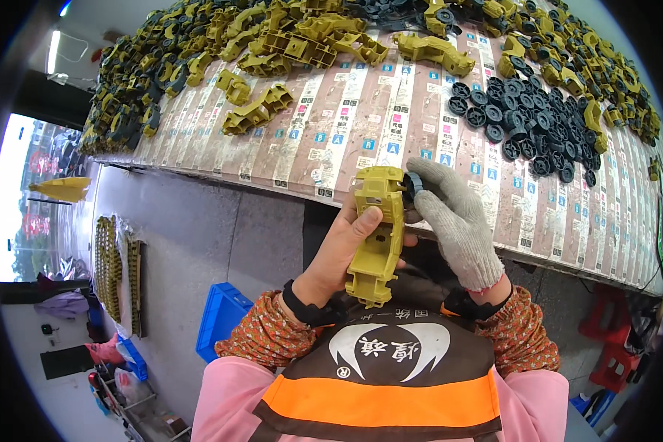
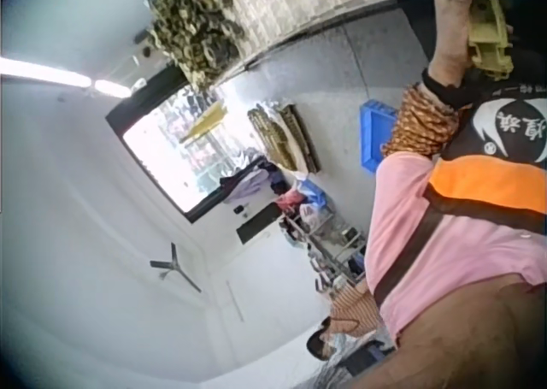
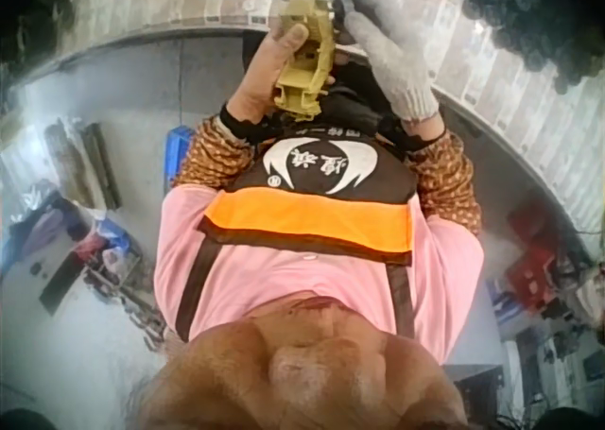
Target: The person sits on the floor and assembles yellow plastic chassis parts with black wheels. They pick up a yellow part, insert a black wheel into a slot, and place the assembled unit on a nearby table. This process is repeated continuously with multiple parts.
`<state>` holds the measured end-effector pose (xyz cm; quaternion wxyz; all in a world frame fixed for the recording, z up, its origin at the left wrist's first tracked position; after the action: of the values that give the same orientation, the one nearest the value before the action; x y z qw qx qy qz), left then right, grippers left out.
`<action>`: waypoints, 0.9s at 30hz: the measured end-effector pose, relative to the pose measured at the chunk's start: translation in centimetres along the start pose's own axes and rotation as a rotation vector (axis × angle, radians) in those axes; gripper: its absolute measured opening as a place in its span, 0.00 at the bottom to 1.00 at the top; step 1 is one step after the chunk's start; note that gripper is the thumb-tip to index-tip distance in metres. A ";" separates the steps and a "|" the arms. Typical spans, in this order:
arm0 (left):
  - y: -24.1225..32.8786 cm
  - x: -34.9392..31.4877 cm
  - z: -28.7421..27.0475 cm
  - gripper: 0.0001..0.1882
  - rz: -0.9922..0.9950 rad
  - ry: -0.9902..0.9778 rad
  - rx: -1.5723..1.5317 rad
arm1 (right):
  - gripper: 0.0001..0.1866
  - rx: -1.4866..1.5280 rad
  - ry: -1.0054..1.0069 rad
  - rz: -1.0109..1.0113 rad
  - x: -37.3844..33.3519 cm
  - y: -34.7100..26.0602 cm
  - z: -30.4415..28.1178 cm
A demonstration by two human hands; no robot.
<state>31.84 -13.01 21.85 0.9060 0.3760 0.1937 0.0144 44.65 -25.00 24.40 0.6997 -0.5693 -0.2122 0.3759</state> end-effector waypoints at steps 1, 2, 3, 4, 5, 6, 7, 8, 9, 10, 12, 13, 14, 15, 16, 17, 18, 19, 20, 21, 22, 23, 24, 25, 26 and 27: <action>-0.1 0.0 0.1 0.32 0.004 -0.002 0.020 | 0.22 -0.013 0.010 -0.004 -0.1 0.0 -0.1; -0.3 0.0 0.1 0.32 0.008 -0.004 0.041 | 0.22 -0.026 0.019 -0.020 -0.2 0.3 -0.2; -0.5 0.1 0.1 0.33 0.026 -0.011 0.076 | 0.22 -0.038 0.028 -0.036 -0.2 0.7 -0.4; -0.9 0.2 -0.2 0.35 0.044 -0.016 0.112 | 0.22 -0.050 0.036 -0.051 -0.3 1.0 -0.4; -1.1 0.3 -0.2 0.36 0.061 -0.021 0.147 | 0.23 -0.026 0.050 -0.005 -0.4 1.1 -0.5; -1.2 0.3 -0.1 0.35 0.068 -0.025 0.159 | 0.23 -0.001 0.065 0.042 -0.7 1.0 -0.5; -1.1 0.2 0.1 0.34 0.076 -0.028 0.173 | 0.23 0.025 0.078 0.087 -0.9 1.2 -0.5; -1.1 0.3 0.3 0.33 0.084 -0.032 0.186 | 0.23 0.011 0.106 0.073 -1.2 1.3 -0.4; -1.2 0.5 0.3 0.33 0.122 -0.036 0.243 | 0.23 -0.003 0.134 0.058 -1.5 1.5 -0.2; -1.3 0.7 0.2 0.33 0.162 -0.038 0.300 | 0.23 -0.017 0.160 0.045 -1.8 1.6 -0.2; -1.4 0.7 0.1 0.34 0.229 -0.039 0.403 | 0.23 -0.321 0.121 -0.100 -2.5 0.6 0.1; -1.5 0.6 0.1 0.34 0.256 -0.042 0.451 | 0.23 -0.473 0.102 -0.173 -2.8 0.2 0.1; -1.5 0.5 0.2 0.34 0.284 -0.044 0.498 | 0.25 -0.549 0.084 -0.238 -3.0 0.3 -0.1; -1.7 0.5 0.2 0.34 0.286 -0.047 0.509 | 0.27 -0.625 0.064 -0.304 -3.2 0.8 -0.3; -1.9 0.5 0.0 0.34 0.288 -0.052 0.520 | 0.28 -0.701 0.046 -0.370 -3.4 0.9 -0.3; -2.1 0.6 0.0 0.34 0.290 -0.057 0.532 | 0.28 -0.734 0.047 -0.388 -3.5 0.7 -0.3; -2.3 0.6 0.0 0.34 0.275 -0.073 0.555 | 0.28 -0.766 0.047 -0.406 -3.6 0.4 -0.3; -2.5 0.7 0.0 0.34 0.262 -0.093 0.577 | 0.27 -0.801 0.050 -0.426 -3.6 0.2 -0.3; -2.6 0.7 0.0 0.34 0.248 -0.113 0.600 | 0.27 -0.822 0.044 -0.418 -3.6 0.2 -0.4; -2.8 0.7 -0.1 0.35 0.218 -0.121 0.612 | 0.27 -0.842 0.038 -0.410 -3.6 0.3 -0.6; -3.1 0.8 -0.1 0.36 0.192 -0.131 0.619 | 0.27 -0.868 0.032 -0.402 -3.6 0.3 -0.9; -3.3 0.9 0.0 0.36 0.165 -0.142 0.627 | 0.27 -0.885 0.030 -0.379 -3.7 0.2 -1.0; -3.3 1.0 0.2 0.36 0.174 -0.139 0.620 | 0.27 -0.902 0.029 -0.355 -3.8 -0.1 -1.0; -3.3 1.0 0.5 0.35 0.184 -0.134 0.617 | 0.27 -0.916 0.027 -0.333 -3.9 -0.3 -1.0; -3.2 1.1 0.7 0.34 0.193 -0.129 0.613 | 0.26 -0.919 0.036 -0.338 -3.8 -0.7 -1.0; -3.2 1.3 0.8 0.35 0.207 -0.135 0.624 | 0.25 -0.922 0.043 -0.342 -3.7 -1.2 -1.0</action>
<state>32.93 -15.57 19.72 0.7516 0.6532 0.0892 0.0217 43.40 -28.52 25.76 0.4307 -0.7845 -0.4322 0.1106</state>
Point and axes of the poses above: each hand's wrist, its own x-axis towards the middle knuckle, its own z-axis out of the palm, y = z × x, the point moved 5 cm from there along x, towards the middle knuckle, and after that the axes turned 1 degree about -y, right-handed, at the moved point
